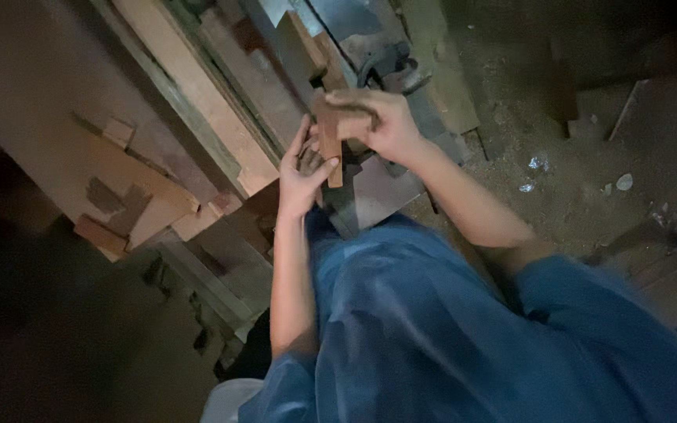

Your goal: The person assembles small wooden pieces into a cross-shaped structure using a hammer to drive nails. They repeatedly align the pieces, insert nails, and hammer them into place on a workbench.

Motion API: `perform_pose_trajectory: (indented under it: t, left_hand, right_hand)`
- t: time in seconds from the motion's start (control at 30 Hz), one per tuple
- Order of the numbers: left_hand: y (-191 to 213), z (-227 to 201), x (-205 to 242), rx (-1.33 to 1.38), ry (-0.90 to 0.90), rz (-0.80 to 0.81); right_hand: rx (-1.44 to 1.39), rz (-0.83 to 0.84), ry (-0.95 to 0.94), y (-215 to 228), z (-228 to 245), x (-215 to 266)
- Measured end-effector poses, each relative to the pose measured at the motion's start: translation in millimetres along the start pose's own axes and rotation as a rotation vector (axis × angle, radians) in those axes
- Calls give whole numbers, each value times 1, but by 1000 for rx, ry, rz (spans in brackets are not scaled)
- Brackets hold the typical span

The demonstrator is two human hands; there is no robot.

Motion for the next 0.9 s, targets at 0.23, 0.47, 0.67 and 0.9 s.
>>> perform_pose_trajectory:
  t: [0.23,0.47,0.67,0.9]
  left_hand:
    - [5,12,-7,-428,-183,-56]
    - [14,30,-24,-436,-263,-117]
    - [31,51,-23,-438,-324,-189]
    - [74,58,-3,-255,-216,-243]
  right_hand:
    - [297,116,318,-1,17,25]
    - [515,147,367,-4,1,20]
    - [11,-164,-461,26,-25,43]
    - [-566,-185,-403,3,-53,51]
Point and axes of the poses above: each hand's wrist, its own x-axis away from the middle knuckle, its own y-axis out of the back of the hand, z = x × y, the point moved 2 cm from there along -x, towards the middle knuckle, and after that the axes turned 11 degrees about z, right-handed, at the moved point
